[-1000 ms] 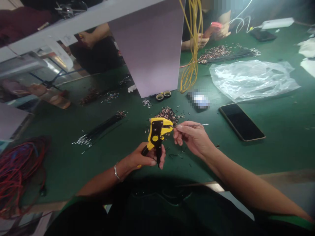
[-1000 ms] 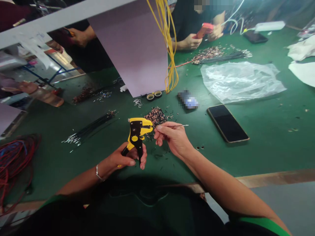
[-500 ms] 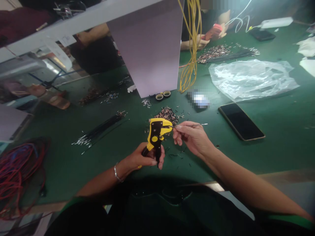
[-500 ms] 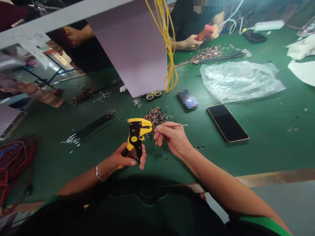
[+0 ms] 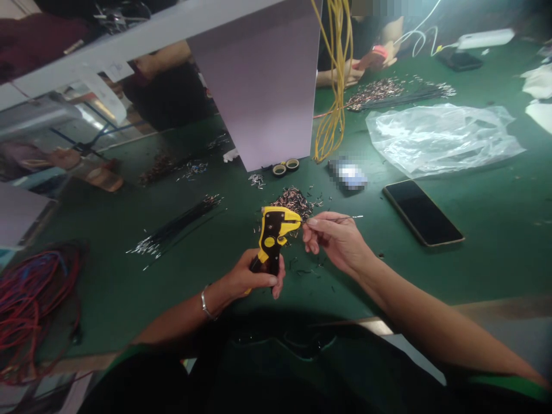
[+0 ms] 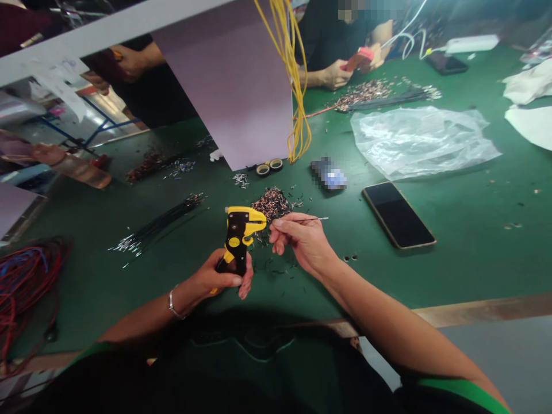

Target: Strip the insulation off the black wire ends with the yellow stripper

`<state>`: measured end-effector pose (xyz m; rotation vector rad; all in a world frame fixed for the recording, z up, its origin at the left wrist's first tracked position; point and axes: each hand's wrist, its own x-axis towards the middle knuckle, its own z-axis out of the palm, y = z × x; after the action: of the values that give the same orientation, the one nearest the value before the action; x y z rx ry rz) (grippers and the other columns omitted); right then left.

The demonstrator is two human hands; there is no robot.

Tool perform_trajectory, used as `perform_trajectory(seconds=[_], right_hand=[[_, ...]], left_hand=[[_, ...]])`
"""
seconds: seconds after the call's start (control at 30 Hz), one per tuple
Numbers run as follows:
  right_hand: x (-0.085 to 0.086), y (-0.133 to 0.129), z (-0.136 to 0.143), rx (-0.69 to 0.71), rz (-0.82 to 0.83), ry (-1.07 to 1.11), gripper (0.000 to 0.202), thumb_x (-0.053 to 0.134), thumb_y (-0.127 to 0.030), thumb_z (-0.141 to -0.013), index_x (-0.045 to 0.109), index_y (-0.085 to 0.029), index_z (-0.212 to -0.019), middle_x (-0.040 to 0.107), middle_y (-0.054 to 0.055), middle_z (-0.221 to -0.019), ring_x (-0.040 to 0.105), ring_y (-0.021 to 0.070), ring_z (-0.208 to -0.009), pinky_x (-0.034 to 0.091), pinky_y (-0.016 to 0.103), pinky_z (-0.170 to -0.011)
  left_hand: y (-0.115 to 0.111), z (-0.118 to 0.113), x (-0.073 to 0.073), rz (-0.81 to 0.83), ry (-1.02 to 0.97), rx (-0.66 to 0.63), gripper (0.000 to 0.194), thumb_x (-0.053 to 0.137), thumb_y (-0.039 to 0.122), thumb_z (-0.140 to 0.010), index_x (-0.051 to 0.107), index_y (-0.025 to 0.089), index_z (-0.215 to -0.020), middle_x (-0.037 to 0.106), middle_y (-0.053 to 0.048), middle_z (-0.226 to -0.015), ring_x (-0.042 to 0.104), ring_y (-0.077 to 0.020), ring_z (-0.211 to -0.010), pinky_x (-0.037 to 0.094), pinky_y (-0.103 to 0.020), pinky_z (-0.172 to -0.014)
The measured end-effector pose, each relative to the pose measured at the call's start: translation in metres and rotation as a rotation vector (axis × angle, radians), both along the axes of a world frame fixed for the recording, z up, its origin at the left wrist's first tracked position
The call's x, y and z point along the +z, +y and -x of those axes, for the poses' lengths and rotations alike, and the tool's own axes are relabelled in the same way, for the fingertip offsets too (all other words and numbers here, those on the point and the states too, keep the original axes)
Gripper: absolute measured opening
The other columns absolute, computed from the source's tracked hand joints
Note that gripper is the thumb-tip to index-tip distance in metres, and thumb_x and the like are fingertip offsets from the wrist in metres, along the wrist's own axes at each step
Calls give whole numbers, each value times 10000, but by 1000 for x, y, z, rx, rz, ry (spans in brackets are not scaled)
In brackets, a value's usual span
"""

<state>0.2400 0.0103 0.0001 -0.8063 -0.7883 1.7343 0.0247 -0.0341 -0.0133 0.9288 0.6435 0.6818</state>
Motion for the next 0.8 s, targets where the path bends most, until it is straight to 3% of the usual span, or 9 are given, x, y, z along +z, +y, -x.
perform_trajectory(seconds=[0.33, 0.47, 0.67, 0.8], right_hand=[[-2, 1, -1, 19, -5, -25, 143, 753, -268, -723, 703, -182, -621, 688, 2, -568, 547, 101, -384, 506, 284, -460], [-2, 2, -1, 30, 1, -18, 145, 743, -260, -728, 698, -188, -610, 686, -2, -565, 548, 102, -385, 504, 284, -457], [-6, 2, 0, 37, 20, 5, 124, 732, -245, -733, 706, -189, -625, 696, 0, -573, 543, 104, -389, 510, 289, -465], [-7, 4, 0, 43, 8, 9, 141, 729, -258, -735, 702, -182, -620, 693, 6, -572, 547, 111, -398, 502, 291, -462]], left_hand=[[-4, -1, -6, -71, 65, 62, 242, 801, 206, -733, 626, 107, -868, 642, -19, -674, 626, -134, -506, 550, -287, -506], [-6, -3, -4, -62, 79, 96, 251, 808, 218, -722, 623, 109, -852, 637, -6, -641, 616, -127, -476, 548, -274, -478], [-7, -4, -2, -26, 127, 177, 239, 794, 225, -744, 574, 137, -780, 554, 55, -443, 477, -79, -322, 430, -190, -342], [-6, -7, 1, -8, 96, 163, 219, 783, 207, -740, 591, 125, -805, 588, 29, -488, 516, -97, -357, 473, -223, -379]])
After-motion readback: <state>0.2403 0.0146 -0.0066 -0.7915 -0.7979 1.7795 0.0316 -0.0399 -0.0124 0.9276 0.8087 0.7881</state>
